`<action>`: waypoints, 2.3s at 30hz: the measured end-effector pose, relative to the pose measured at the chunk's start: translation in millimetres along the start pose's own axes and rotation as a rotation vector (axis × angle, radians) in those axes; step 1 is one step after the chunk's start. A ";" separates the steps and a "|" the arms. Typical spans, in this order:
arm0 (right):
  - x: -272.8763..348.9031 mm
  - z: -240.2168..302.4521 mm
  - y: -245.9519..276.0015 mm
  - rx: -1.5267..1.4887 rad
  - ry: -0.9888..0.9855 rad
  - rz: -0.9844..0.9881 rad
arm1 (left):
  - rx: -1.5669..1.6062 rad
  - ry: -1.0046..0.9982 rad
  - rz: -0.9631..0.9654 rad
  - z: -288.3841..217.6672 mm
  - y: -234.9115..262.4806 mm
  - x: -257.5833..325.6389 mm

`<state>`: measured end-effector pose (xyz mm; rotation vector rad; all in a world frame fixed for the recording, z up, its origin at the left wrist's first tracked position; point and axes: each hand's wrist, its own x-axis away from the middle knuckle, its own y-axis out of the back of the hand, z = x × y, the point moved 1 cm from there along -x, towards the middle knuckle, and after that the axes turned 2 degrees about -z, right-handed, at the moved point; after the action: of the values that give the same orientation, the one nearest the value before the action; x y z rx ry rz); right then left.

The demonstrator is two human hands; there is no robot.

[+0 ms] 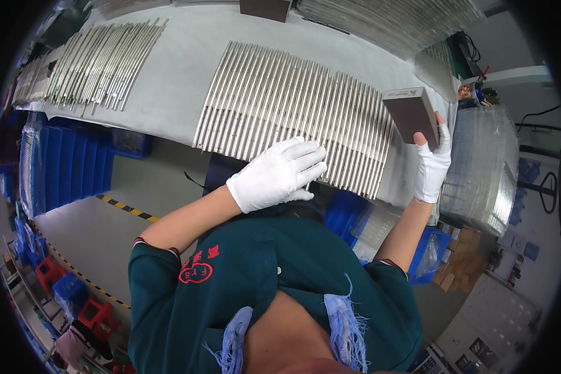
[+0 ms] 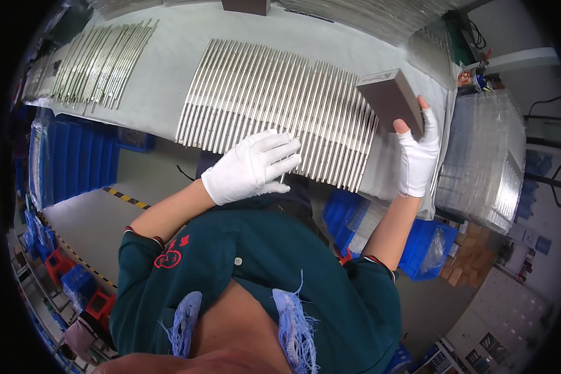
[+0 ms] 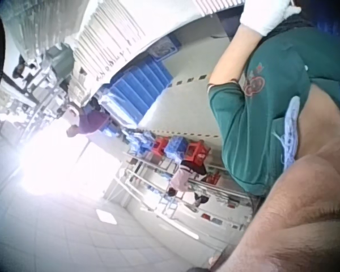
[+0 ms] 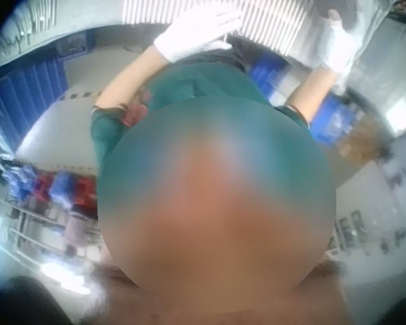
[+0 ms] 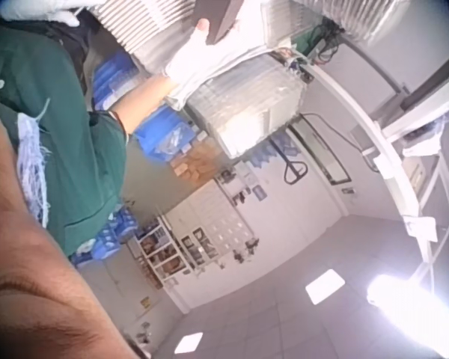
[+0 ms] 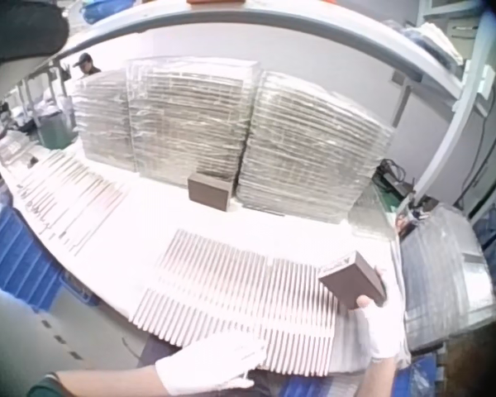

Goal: Polishing or deburring a row of aligned metal rods using a sanding block.

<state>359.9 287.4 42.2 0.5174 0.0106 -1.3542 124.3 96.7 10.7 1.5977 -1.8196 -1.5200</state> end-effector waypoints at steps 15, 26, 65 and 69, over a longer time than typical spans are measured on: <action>19.6 -18.0 -17.8 -0.139 -0.087 -0.033 | -0.157 0.141 -0.003 -9.6 -25.0 -20.5; -8.1 6.7 -44.7 -0.175 -0.075 0.148 | -0.089 0.084 -0.117 -9.4 -30.0 -15.1; 14.0 21.0 -30.7 -0.057 -0.057 0.533 | 0.092 -0.115 -0.138 -3.3 -31.1 -7.5; 19.6 28.0 -44.1 0.145 0.235 0.561 | 0.075 -0.125 -0.163 -2.1 -34.1 -6.7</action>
<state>315.5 253.9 45.8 0.7364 -0.0380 -0.7453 147.0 107.0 -13.7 1.7609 -1.8714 -1.6748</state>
